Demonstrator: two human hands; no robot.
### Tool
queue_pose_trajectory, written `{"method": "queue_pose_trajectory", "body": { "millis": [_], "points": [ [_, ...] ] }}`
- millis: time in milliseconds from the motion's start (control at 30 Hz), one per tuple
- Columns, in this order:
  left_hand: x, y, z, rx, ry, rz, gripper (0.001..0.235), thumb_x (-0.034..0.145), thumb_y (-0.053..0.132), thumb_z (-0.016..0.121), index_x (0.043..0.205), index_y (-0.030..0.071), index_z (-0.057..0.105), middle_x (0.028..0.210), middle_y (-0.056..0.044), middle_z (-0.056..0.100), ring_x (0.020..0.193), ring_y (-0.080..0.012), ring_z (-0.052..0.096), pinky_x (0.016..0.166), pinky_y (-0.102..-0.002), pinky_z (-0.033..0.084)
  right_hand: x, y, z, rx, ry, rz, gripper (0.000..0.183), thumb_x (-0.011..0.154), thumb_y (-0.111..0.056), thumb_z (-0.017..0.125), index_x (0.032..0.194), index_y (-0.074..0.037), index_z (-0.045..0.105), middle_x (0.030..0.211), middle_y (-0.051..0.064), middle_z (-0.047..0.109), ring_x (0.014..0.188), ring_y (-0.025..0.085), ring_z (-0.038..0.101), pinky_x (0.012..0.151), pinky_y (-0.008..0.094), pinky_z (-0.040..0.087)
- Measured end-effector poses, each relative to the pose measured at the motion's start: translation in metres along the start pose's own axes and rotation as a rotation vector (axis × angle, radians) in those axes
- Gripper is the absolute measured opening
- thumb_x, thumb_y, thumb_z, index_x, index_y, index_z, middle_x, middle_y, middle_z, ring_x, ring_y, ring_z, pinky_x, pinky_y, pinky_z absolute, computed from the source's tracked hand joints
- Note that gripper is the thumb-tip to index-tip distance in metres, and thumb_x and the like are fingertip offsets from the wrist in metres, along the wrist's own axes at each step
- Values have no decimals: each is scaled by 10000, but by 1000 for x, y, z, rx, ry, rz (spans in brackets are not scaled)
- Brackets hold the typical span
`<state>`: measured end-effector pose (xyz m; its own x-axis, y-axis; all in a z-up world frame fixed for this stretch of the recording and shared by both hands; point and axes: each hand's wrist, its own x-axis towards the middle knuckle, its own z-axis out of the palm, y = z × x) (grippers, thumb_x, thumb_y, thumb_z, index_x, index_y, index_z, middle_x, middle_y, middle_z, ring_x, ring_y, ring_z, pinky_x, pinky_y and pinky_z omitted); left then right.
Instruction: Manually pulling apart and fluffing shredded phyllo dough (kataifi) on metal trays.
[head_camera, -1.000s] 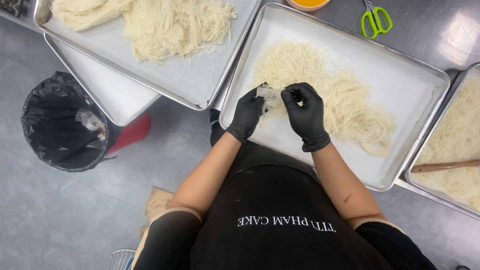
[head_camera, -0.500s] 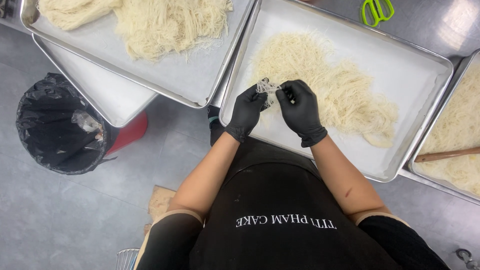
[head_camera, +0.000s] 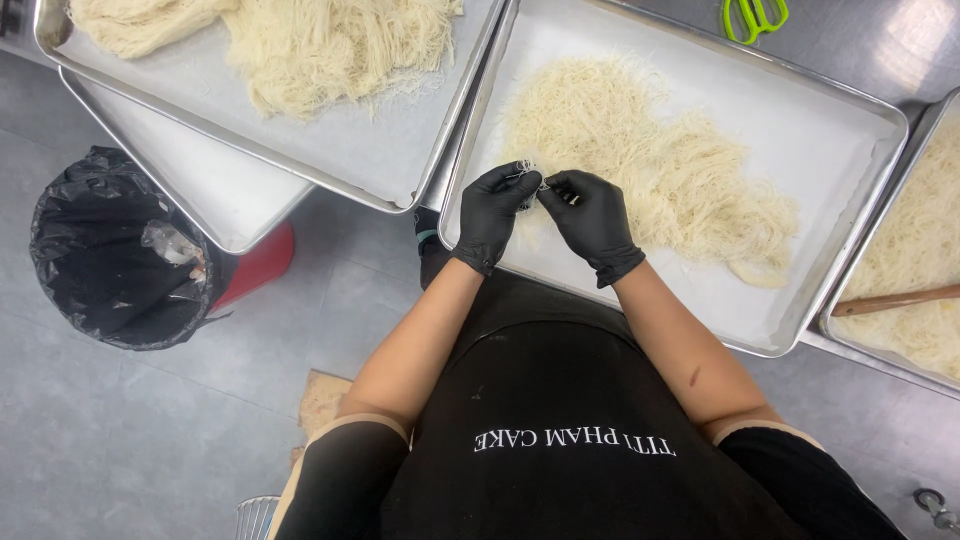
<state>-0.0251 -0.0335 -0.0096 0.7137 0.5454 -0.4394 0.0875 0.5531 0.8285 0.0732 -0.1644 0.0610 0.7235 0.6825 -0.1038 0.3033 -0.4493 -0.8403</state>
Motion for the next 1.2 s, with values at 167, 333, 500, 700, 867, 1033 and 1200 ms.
{"method": "queue_pose_trajectory", "body": {
  "millis": [167, 333, 500, 700, 867, 1033, 1200],
  "points": [
    [5, -8, -8, 142, 41, 44, 285, 897, 105, 806, 1152, -10, 749, 948, -64, 769, 812, -88, 694, 736, -228, 573, -1, -3, -14, 38, 91, -21, 167, 973, -171, 767, 1051, -26, 740, 919, 85, 743, 772, 140, 673, 719, 278, 545],
    [18, -18, -27, 286, 179, 79, 238, 903, 83, 801, 1133, 23, 780, 944, -56, 777, 798, -91, 685, 726, -240, 566, -4, -19, -42, 183, 257, -63, 113, 990, -119, 789, 1026, -20, 748, 914, 51, 739, 805, 98, 654, 755, 260, 546],
    [9, -1, -26, 708, 84, 374, 355, 932, 19, 705, 1282, 85, 713, 1176, -91, 755, 985, -168, 735, 882, -281, 588, -3, -17, -48, 318, 413, -51, 92, 975, -41, 817, 990, 1, 736, 901, 25, 720, 808, 74, 625, 757, 240, 528],
    [-1, 12, -8, 1450, -189, 428, 715, 824, 266, 828, 1458, 114, 533, 1369, -145, 595, 1166, -319, 601, 956, -418, 516, -18, -35, -73, 564, 471, -38, 81, 1023, 38, 753, 1034, -1, 683, 901, 0, 652, 813, 71, 583, 727, 221, 475],
    [1, 30, 25, 1577, -166, 350, 971, 772, 466, 842, 1545, 106, 377, 1428, -136, 515, 1203, -319, 551, 937, -452, 493, -29, -37, -84, 824, 447, -94, 88, 1088, 98, 676, 1115, 18, 651, 942, 18, 628, 816, 70, 560, 741, 213, 448],
    [20, 19, 39, 1572, -185, 537, 1059, 746, 539, 858, 1543, 114, 306, 1504, -146, 448, 1246, -347, 514, 953, -462, 480, -22, -57, -80, 909, 373, -50, 74, 1112, 51, 610, 1164, 3, 630, 991, 36, 650, 856, 91, 593, 810, 258, 514],
    [10, 42, 59, 1079, -328, 796, 679, 823, 354, 858, 1341, 33, 558, 1542, -135, 470, 1363, -345, 511, 1125, -438, 466, -13, -36, -68, 672, 258, 93, 29, 1097, -33, 612, 1115, -11, 621, 1015, 25, 672, 908, 104, 649, 857, 305, 596]
  ]
}}
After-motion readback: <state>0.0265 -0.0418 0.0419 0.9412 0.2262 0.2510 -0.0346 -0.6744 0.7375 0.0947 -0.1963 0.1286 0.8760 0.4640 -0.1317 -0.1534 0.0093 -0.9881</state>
